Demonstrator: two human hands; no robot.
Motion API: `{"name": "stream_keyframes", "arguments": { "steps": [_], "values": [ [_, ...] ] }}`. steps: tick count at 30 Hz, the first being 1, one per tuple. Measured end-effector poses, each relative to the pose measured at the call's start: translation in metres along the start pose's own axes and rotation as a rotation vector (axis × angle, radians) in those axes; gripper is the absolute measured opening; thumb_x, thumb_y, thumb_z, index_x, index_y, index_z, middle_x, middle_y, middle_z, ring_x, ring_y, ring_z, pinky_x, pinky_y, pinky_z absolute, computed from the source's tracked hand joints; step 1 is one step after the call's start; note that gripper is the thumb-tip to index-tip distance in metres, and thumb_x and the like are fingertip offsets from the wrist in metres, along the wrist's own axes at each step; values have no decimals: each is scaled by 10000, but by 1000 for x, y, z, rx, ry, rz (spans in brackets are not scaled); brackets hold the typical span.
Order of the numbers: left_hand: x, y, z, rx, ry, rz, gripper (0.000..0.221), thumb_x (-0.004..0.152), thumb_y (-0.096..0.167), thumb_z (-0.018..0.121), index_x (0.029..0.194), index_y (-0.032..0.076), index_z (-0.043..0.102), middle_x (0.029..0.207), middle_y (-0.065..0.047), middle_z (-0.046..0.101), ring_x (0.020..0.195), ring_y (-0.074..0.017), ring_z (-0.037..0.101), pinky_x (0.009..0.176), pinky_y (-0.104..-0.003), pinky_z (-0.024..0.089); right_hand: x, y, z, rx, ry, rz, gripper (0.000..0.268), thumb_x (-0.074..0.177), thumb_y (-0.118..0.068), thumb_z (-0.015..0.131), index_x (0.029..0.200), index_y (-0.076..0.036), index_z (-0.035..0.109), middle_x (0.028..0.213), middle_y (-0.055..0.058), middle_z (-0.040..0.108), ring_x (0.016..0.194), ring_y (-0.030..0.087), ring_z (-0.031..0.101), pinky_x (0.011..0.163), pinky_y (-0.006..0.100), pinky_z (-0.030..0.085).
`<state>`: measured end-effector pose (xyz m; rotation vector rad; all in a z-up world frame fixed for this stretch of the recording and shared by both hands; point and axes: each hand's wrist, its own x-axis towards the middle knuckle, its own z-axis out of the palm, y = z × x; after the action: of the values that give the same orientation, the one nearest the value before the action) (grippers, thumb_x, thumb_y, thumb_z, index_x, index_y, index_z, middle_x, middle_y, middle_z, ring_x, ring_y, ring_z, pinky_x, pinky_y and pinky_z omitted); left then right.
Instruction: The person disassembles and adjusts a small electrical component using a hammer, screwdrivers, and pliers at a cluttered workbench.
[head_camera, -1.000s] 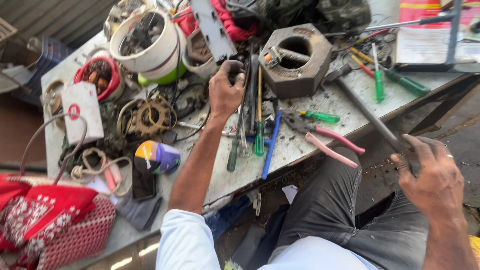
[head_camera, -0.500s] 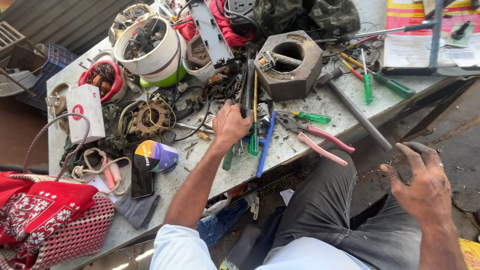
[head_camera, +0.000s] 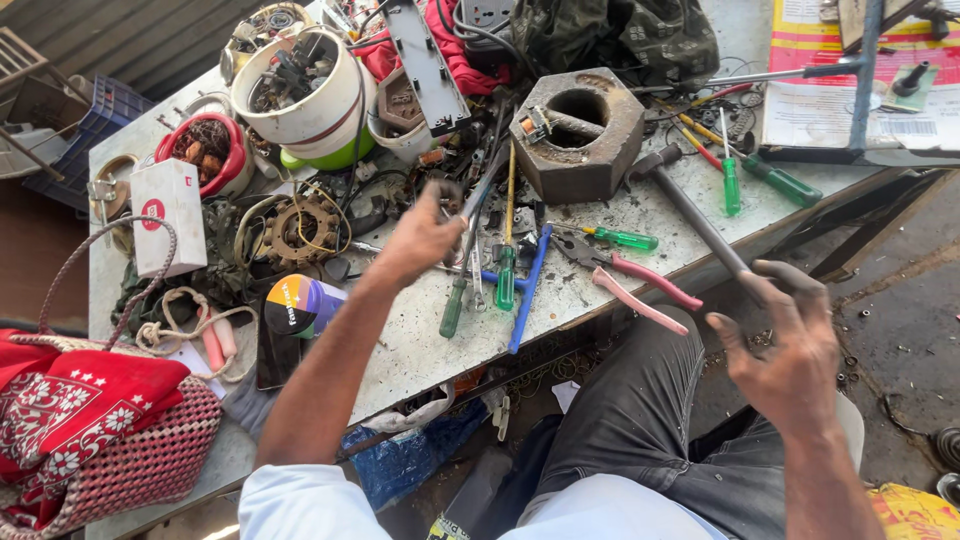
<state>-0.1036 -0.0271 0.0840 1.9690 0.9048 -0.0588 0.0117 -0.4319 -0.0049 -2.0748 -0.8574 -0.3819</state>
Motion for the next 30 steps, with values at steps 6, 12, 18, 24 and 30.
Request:
{"name": "stream_keyframes", "arguments": {
  "steps": [6, 12, 18, 24, 30],
  "values": [
    [-1, 5, -29, -394, 136, 327, 332, 860, 71, 798, 1154, 36, 649, 876, -62, 658, 656, -111, 602, 586, -244, 532, 21, -27, 10, 93, -42, -48, 518, 872, -260, 833, 1315, -51, 663, 1379, 142, 603, 1302, 335, 612, 1053, 445, 557],
    [72, 9, -7, -846, 431, 517, 217, 915, 98, 743, 1121, 35, 721, 902, -25, 700, 718, -119, 618, 622, -249, 508, 24, -40, 12, 103, -50, -50, 500, 870, -257, 832, 1300, -58, 671, 1367, 135, 608, 1287, 325, 619, 1049, 441, 552],
    [123, 13, 26, -668, 685, 756, 147, 1046, 121, 687, 1187, 94, 718, 1062, -28, 700, 917, -125, 639, 808, -266, 554, 26, -43, 11, 80, -49, -29, 502, 859, -249, 836, 1293, -58, 672, 1355, 137, 610, 1256, 331, 633, 1026, 440, 554],
    [127, 15, 37, -293, 760, 664, 297, 985, 121, 676, 1252, 76, 551, 972, -56, 703, 812, -197, 712, 736, -353, 579, 46, -50, 15, 83, -89, -96, 511, 856, -210, 825, 1315, -67, 650, 1377, 148, 607, 1269, 343, 635, 1052, 437, 552],
    [117, 12, 38, -206, 838, 810, 307, 946, 77, 742, 1199, 18, 579, 974, -111, 724, 874, -275, 740, 804, -436, 570, 104, -56, 35, 149, -194, -234, 529, 873, -180, 815, 1360, -74, 636, 1383, 149, 618, 1277, 340, 635, 1065, 459, 547]
  ]
}}
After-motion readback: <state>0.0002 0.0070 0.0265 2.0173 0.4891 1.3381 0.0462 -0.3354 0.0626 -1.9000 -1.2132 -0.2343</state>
